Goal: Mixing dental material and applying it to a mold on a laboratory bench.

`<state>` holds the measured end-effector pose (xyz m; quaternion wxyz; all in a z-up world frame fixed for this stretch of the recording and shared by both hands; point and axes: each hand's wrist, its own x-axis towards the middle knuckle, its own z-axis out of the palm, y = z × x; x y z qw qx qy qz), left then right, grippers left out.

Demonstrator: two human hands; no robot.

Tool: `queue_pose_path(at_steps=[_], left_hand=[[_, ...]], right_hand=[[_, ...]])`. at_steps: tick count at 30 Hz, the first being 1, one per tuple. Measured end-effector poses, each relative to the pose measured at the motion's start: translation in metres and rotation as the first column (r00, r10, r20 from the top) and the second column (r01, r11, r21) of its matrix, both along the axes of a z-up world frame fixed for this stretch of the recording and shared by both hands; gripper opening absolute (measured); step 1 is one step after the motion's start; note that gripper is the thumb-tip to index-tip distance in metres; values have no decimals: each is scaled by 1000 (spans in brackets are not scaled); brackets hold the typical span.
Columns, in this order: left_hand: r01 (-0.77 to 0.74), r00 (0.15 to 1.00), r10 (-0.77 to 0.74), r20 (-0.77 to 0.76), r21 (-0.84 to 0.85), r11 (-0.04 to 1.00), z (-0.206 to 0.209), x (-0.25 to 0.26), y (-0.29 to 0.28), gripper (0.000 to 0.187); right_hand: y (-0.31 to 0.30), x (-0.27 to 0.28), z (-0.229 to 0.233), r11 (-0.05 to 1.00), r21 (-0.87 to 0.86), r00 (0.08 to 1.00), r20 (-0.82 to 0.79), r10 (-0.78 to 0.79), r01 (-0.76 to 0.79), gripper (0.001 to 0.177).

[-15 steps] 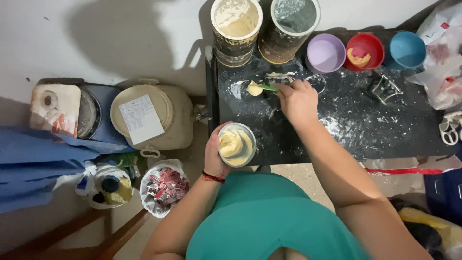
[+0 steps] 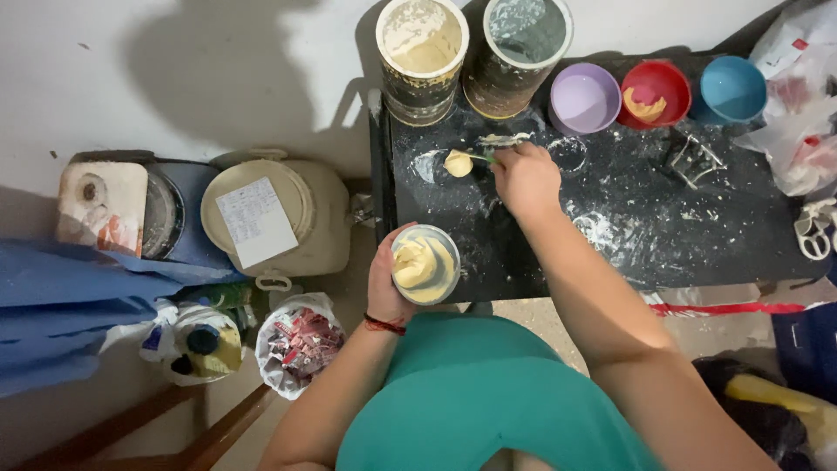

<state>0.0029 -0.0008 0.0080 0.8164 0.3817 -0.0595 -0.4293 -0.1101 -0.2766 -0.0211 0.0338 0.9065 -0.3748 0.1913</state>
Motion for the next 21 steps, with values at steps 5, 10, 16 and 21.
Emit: queue_pose_path(at_steps=[5,10,16,21], left_hand=[[2,996,-1,-93,12,1000,-12,1,2,71],[4,993,-3,-119,11,1000,-13,3,4,71],[26,995,-24,-96,17,1000,-27,5,4,75],[36,997,-36,-66,-2,999,-24,4,3,78]], right_hand=[[-12,12,2,1000,2,999,-37,2,-2,19],[-16,6,12,996,25,991,-102,85,-83,19],[-5,-11,33,991,-1,988,-76,137,-137,17],[-6,-32,19,985,12,985,11,172,-172,14]])
